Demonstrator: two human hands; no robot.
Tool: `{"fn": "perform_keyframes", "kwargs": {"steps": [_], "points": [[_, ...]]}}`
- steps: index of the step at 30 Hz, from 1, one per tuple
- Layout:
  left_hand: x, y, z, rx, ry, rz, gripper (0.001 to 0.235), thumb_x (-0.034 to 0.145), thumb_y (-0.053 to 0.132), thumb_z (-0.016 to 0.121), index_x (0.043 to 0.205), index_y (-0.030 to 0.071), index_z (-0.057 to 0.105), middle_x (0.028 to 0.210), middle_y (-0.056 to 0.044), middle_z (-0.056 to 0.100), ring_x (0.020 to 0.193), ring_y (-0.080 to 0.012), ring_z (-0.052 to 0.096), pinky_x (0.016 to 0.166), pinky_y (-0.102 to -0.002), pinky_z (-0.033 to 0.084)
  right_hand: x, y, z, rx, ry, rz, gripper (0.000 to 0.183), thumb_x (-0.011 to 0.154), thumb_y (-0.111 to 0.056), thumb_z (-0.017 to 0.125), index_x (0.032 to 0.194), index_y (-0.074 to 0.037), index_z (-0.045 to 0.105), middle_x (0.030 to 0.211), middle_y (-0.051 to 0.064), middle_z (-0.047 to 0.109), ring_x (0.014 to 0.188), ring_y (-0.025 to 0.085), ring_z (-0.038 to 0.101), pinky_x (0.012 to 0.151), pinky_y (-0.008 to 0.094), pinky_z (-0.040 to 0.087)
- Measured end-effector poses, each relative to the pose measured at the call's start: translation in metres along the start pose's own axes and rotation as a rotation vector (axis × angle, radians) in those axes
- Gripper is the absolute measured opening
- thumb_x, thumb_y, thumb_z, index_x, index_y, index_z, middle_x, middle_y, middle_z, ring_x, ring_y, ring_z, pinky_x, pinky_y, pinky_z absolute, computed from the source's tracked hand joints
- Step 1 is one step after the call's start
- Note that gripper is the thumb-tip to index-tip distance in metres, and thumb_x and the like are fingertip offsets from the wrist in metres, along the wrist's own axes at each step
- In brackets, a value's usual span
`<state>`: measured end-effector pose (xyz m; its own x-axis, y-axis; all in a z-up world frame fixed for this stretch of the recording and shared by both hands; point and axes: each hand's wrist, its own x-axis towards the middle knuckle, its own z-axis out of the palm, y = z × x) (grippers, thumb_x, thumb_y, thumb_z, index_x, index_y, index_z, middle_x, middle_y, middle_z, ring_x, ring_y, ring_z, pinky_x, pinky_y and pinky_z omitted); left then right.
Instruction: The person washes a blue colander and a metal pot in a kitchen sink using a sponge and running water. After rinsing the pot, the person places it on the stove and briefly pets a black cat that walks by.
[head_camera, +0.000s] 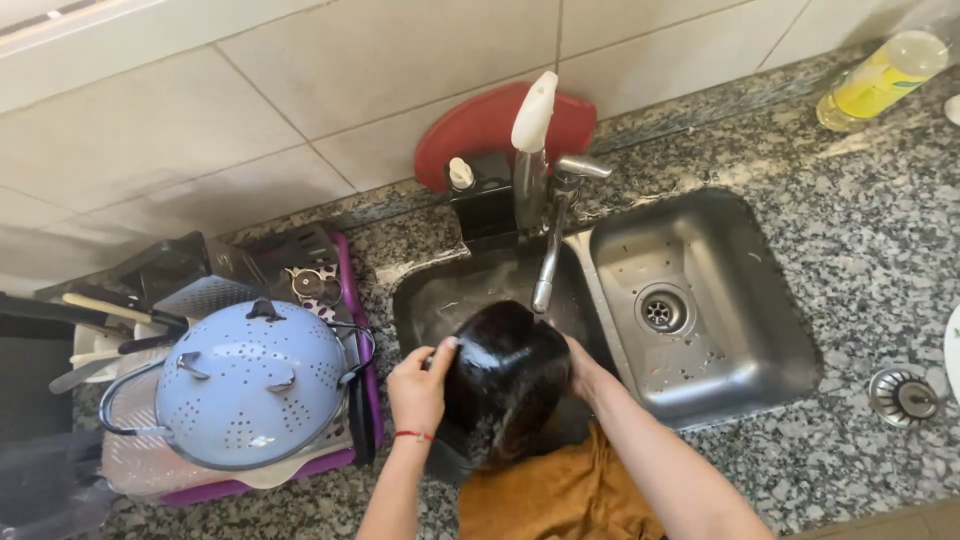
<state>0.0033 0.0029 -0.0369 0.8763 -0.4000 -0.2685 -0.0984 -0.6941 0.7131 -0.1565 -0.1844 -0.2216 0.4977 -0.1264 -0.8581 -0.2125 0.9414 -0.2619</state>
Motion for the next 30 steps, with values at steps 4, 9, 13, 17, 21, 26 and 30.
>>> {"fn": "perform_keyframes", "kwargs": {"steps": [4,9,13,17,21,26,30], "points": [[0.010,-0.048,0.013,-0.335,0.139,-0.270,0.042,0.074,0.049,0.073,0.080,0.008,0.072,0.073,-0.014,0.068,0.072,-0.0236,0.063,0.062,-0.035,0.050,-0.007,-0.026,0.006,-0.154,0.072,-0.097,0.049,0.079,-0.045,0.070,0.108,-0.006,0.067,0.103,0.021,0.065,0.098,0.037,0.062,0.086,0.051,0.047],[0.009,-0.058,0.036,-0.731,0.138,-0.519,0.054,0.080,0.049,0.069,0.100,-0.001,0.069,0.085,-0.020,0.067,0.081,-0.0274,0.062,0.065,-0.037,0.053,-0.145,-0.077,0.092,-0.374,0.178,-0.328,0.052,0.082,-0.044,0.068,0.114,-0.003,0.064,0.105,0.021,0.065,0.097,0.034,0.064,0.078,0.050,0.052],[-0.005,-0.035,0.057,-0.890,-0.031,-0.674,0.072,0.082,0.058,0.059,0.119,-0.004,0.058,0.119,-0.027,0.057,0.114,-0.0331,0.053,0.093,-0.044,0.045,-0.146,-0.083,0.079,-0.456,0.311,-0.488,0.054,0.085,-0.044,0.065,0.125,-0.008,0.055,0.114,0.018,0.061,0.102,0.030,0.060,0.078,0.044,0.052],[-0.009,-0.074,0.110,-1.020,-0.100,-0.742,0.062,0.082,0.052,0.062,0.113,-0.003,0.061,0.108,-0.026,0.063,0.102,-0.0337,0.061,0.081,-0.044,0.051,-0.154,-0.071,0.062,-0.302,0.379,-0.577,0.034,0.094,-0.026,0.056,0.120,-0.005,0.059,0.101,0.013,0.063,0.087,0.023,0.062,0.071,0.036,0.053],[0.002,-0.094,0.150,-0.950,-0.200,-0.710,0.055,0.083,0.047,0.060,0.108,-0.002,0.064,0.104,-0.024,0.064,0.097,-0.0331,0.062,0.078,-0.044,0.053,-0.191,-0.055,0.074,-0.278,0.471,-0.680,0.030,0.095,-0.023,0.055,0.117,-0.004,0.059,0.098,0.009,0.059,0.085,0.019,0.053,0.074,0.031,0.048],[0.019,-0.129,0.184,-0.792,-0.373,-0.570,0.042,0.084,0.036,0.056,0.099,-0.001,0.069,0.095,-0.022,0.068,0.089,-0.0322,0.066,0.072,-0.045,0.055,-0.216,-0.043,0.078,-0.290,0.574,-0.834,0.024,0.095,-0.025,0.057,0.110,-0.007,0.063,0.091,0.006,0.058,0.082,0.017,0.050,0.071,0.029,0.045],[0.048,-0.143,0.156,-0.631,-0.378,-0.426,0.042,0.086,0.038,0.053,0.099,0.002,0.070,0.098,-0.020,0.068,0.095,-0.0306,0.063,0.080,-0.044,0.051,-0.193,-0.034,0.059,-0.161,0.553,-0.833,0.017,0.093,-0.027,0.060,0.101,-0.012,0.063,0.083,0.005,0.058,0.074,0.017,0.056,0.061,0.027,0.048]]}}
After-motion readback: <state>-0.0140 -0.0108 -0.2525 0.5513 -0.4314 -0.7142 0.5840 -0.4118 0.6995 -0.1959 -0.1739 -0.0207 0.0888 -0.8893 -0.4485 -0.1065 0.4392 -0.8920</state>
